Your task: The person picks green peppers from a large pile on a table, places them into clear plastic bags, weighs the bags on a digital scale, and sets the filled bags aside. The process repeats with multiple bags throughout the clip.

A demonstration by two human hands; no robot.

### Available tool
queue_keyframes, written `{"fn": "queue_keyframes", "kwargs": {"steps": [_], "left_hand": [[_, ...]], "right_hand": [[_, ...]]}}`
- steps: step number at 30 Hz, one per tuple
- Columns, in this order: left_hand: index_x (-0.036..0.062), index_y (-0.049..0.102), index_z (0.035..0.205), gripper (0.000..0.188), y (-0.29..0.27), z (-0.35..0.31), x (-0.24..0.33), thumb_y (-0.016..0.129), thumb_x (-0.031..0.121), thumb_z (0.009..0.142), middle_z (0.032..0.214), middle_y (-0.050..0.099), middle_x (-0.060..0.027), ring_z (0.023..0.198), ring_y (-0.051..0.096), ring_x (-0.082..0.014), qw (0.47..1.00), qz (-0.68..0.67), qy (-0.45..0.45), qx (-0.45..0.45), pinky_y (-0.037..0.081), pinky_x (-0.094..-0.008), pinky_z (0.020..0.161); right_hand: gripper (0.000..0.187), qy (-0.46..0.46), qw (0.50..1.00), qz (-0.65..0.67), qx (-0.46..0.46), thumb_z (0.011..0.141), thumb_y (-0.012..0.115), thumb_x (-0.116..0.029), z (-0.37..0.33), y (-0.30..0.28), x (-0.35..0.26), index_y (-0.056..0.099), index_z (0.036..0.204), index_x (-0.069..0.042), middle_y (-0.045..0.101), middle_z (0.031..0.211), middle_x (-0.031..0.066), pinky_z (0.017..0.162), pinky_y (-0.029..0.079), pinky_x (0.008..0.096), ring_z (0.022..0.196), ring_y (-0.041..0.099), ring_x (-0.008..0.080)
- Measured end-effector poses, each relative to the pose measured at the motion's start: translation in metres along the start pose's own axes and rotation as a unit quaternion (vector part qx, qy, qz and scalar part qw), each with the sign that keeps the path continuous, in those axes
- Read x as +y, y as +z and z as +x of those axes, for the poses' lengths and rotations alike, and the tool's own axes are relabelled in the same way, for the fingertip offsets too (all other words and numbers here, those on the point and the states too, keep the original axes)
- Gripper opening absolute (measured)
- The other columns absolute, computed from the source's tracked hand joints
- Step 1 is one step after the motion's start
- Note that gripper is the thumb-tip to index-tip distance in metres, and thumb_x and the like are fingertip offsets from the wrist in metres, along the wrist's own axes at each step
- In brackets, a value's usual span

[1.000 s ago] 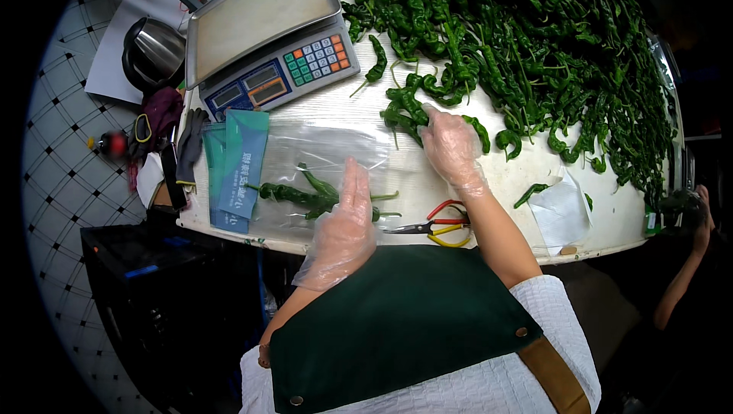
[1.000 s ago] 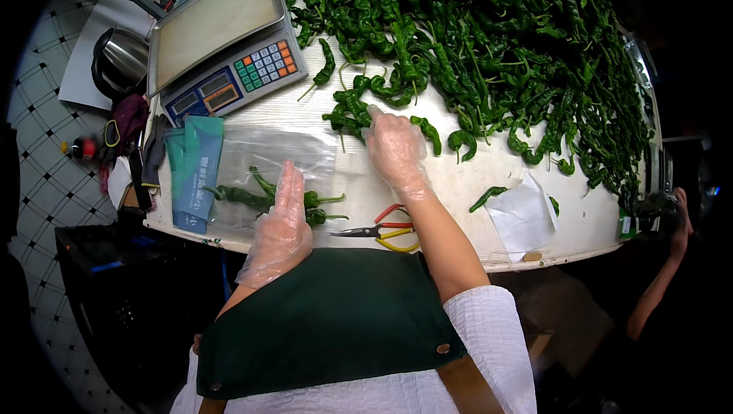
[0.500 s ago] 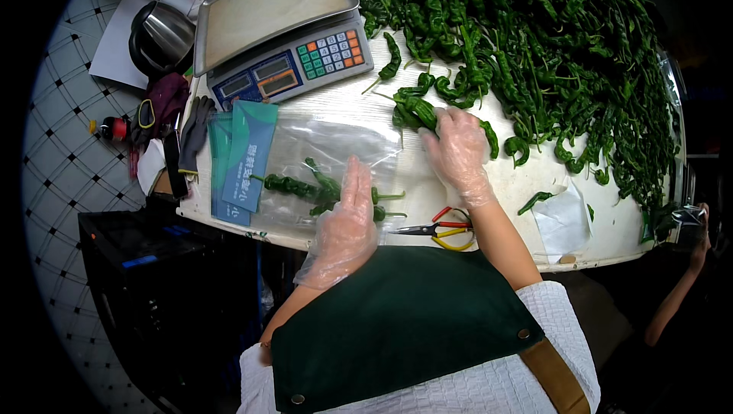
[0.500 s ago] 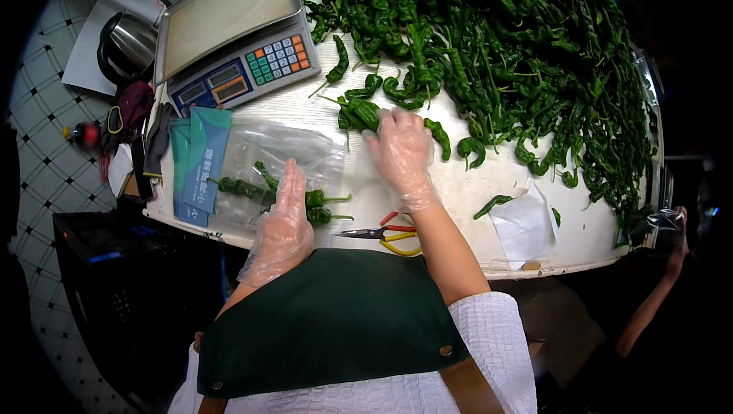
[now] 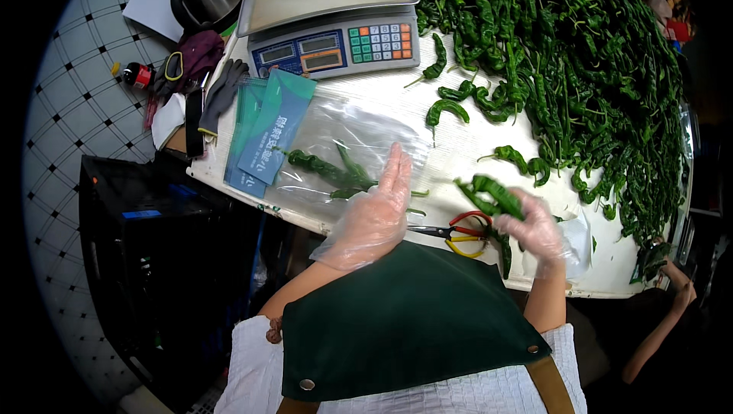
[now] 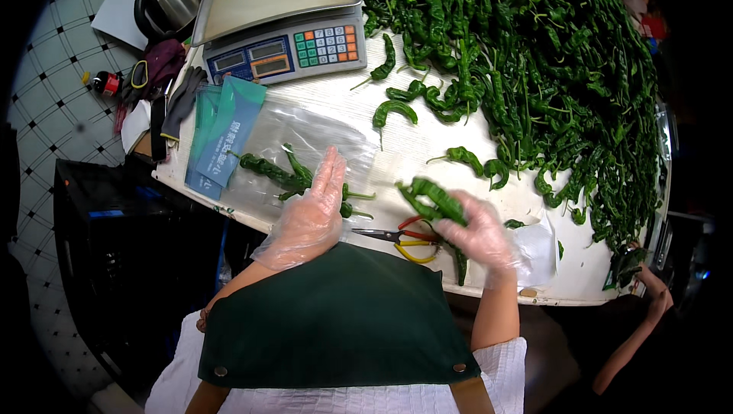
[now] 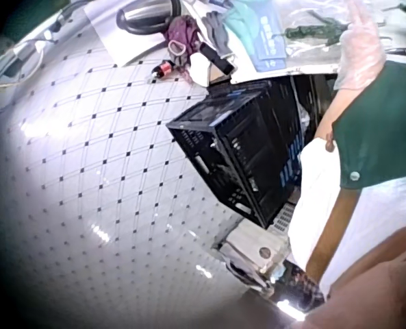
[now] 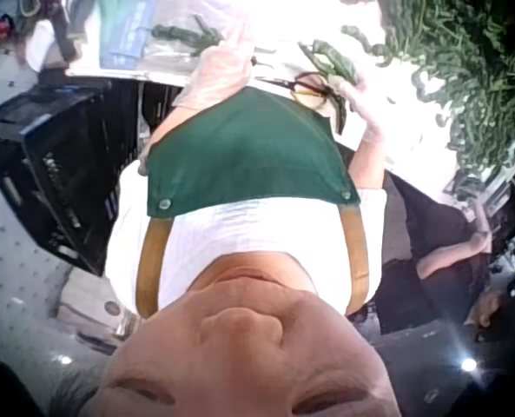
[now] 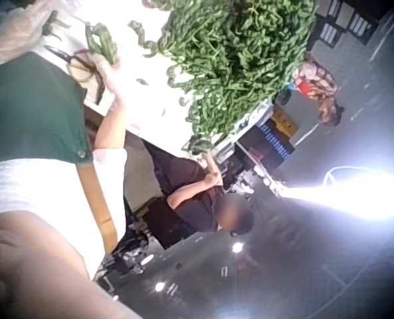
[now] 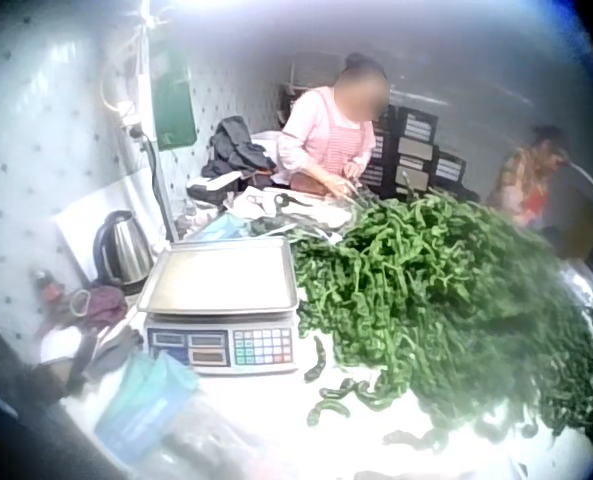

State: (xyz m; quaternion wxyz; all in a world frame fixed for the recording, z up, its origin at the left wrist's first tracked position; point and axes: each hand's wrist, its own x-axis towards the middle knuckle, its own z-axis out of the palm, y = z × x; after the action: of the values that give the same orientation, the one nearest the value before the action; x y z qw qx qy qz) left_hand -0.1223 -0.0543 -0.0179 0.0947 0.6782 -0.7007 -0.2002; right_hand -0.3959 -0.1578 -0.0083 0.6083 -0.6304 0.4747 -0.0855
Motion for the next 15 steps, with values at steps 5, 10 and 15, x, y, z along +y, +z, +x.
{"fn": "queue_keyframes", "kwargs": {"steps": [5, 10, 15], "left_hand": [[-0.0112, 0.038, 0.139, 0.065, -0.009, -0.003, 0.008, 0.053, 0.002, 0.077, 0.151, 0.027, -0.0311, 0.060, 0.065, -0.0300, 0.999, -0.015, 0.033, 0.036, 0.053, -0.0380, 0.054], [-0.0065, 0.041, 0.139, 0.070, -0.003, -0.009, 0.017, 0.052, -0.005, 0.069, 0.150, 0.034, -0.0243, 0.079, 0.066, -0.0374, 0.998, -0.016, 0.012, 0.052, 0.055, -0.0391, 0.062], [-0.0093, 0.035, 0.141, 0.071, 0.006, -0.010, 0.003, 0.045, -0.011, 0.071, 0.151, 0.030, -0.0260, 0.107, 0.059, -0.0450, 0.994, -0.071, -0.014, 0.080, 0.055, -0.0401, 0.076]], "right_hand": [[0.050, -0.098, 0.982, -0.147, -0.059, 0.083, 0.068, -0.025, 0.053, 0.082, -0.013, 0.057, 0.125, -0.002, 0.065, 0.114, 0.0195, 0.094, 0.047, 0.0409, 0.104, 0.063, 0.0304], [0.054, -0.274, 0.952, 0.048, -0.129, 0.088, 0.062, -0.026, 0.133, 0.150, -0.012, 0.048, 0.134, -0.001, 0.057, 0.130, 0.0223, 0.102, 0.042, 0.0396, 0.121, 0.053, 0.0337], [0.028, -0.144, 0.929, -0.242, -0.240, 0.093, 0.055, -0.024, 0.114, 0.067, -0.053, 0.066, 0.111, -0.006, 0.068, 0.110, 0.0165, 0.095, 0.049, 0.0408, 0.101, 0.064, 0.0317]]}}
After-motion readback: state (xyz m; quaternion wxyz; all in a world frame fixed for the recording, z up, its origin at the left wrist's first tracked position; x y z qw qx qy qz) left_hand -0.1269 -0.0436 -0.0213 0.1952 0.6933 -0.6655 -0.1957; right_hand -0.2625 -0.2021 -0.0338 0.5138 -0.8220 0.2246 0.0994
